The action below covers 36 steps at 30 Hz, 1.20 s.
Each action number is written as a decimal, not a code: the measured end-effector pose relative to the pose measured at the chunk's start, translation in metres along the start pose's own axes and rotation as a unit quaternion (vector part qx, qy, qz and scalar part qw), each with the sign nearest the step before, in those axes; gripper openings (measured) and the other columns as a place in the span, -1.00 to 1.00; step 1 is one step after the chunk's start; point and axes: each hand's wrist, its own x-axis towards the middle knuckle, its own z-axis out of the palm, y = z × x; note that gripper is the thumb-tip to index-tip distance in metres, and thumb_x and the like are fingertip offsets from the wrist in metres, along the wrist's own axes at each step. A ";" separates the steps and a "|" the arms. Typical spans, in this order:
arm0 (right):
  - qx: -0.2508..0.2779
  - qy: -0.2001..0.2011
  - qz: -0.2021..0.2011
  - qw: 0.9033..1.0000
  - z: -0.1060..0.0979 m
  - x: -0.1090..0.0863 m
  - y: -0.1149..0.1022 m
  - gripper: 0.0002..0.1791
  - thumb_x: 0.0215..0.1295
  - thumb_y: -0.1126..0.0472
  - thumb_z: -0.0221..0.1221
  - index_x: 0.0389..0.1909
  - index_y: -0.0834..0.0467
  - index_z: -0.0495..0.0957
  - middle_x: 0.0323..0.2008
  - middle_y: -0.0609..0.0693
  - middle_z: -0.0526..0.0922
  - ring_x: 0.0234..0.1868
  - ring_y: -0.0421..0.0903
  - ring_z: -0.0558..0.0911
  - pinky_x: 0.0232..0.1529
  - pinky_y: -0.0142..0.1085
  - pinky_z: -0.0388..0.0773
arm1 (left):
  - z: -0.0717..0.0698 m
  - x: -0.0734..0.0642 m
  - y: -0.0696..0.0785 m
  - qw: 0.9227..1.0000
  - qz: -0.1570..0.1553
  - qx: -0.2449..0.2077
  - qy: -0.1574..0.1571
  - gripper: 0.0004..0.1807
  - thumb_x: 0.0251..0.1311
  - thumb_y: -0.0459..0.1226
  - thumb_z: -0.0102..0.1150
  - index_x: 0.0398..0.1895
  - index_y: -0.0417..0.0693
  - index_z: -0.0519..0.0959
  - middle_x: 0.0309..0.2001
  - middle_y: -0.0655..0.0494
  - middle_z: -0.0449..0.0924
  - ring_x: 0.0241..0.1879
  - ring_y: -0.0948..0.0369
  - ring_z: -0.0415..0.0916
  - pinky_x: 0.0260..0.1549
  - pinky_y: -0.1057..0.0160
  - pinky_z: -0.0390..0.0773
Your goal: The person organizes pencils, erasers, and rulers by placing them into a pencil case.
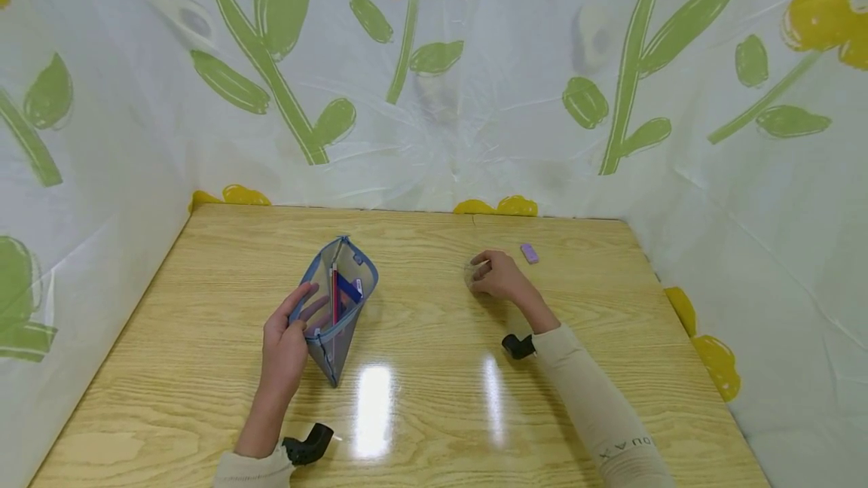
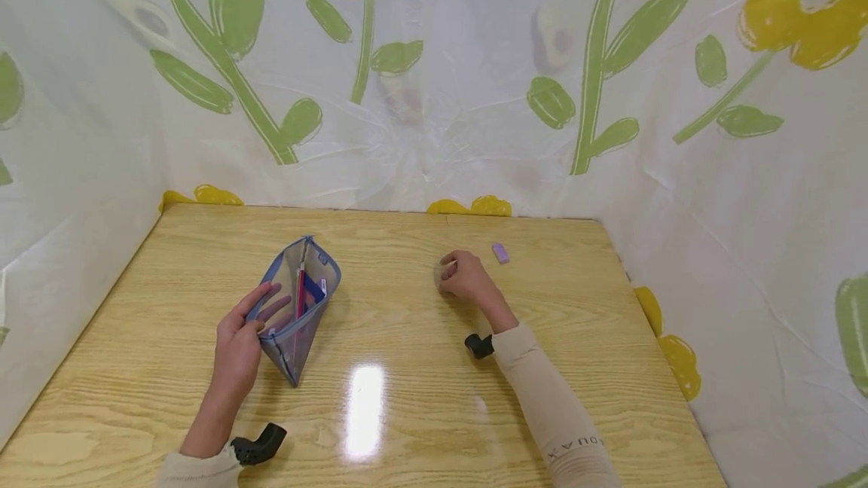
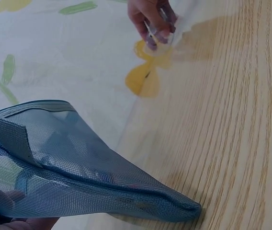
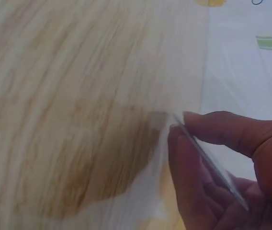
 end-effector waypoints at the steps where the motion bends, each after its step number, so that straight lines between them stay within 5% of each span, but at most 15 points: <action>1: 0.012 -0.003 -0.003 1.000 0.000 0.000 0.000 -0.49 0.21 0.37 0.34 0.20 0.36 0.50 -0.14 0.21 0.70 -0.27 -0.03 0.65 -0.35 -0.32 0.61 | 0.000 0.000 0.000 1.000 -0.001 0.000 0.000 -0.32 0.33 -0.56 -0.57 0.53 -0.32 0.17 0.44 -0.15 0.29 0.10 0.44 0.55 0.07 0.40 0.60; 13: 0.153 -0.021 -0.016 0.988 0.007 -0.004 0.003 -0.54 0.35 0.37 0.21 0.24 0.39 0.44 -0.07 0.25 0.61 -0.26 -0.02 0.70 -0.22 -0.19 0.75 | 0.000 -0.001 0.001 1.000 -0.005 0.000 -0.002 -0.34 0.37 -0.54 -0.55 0.54 -0.29 0.18 0.45 -0.14 0.30 0.16 0.34 0.53 0.12 0.30 0.56; 21: 0.196 -0.007 -0.036 0.980 0.013 -0.008 -0.001 -0.54 0.36 0.36 0.23 0.24 0.38 0.44 -0.15 0.17 0.61 -0.26 -0.06 0.72 -0.22 -0.18 0.78 | 0.000 -0.002 0.001 1.000 -0.007 0.003 -0.002 -0.34 0.37 -0.54 -0.55 0.54 -0.28 0.18 0.45 -0.14 0.30 0.28 0.08 0.48 0.12 0.28 0.56; 29: 0.258 0.010 -0.063 0.964 0.025 -0.012 -0.009 -0.50 0.35 0.37 0.24 0.27 0.42 0.41 -0.21 0.09 0.58 -0.31 -0.15 0.73 -0.21 -0.21 0.78 | 0.000 -0.002 0.000 1.000 0.002 -0.004 -0.001 -0.33 0.35 -0.55 -0.55 0.53 -0.32 0.19 0.45 -0.20 0.29 0.15 0.36 0.54 0.10 0.33 0.59; 36: 0.304 0.019 -0.115 0.946 0.043 -0.013 -0.022 -0.57 0.33 0.42 0.24 0.19 0.40 0.44 -0.25 0.05 0.55 -0.37 -0.15 0.71 -0.26 -0.20 0.79 | 0.001 -0.002 0.001 1.000 0.009 -0.003 -0.003 -0.32 0.33 -0.56 -0.55 0.53 -0.32 0.18 0.46 -0.22 0.28 0.19 0.30 0.54 0.06 0.44 0.61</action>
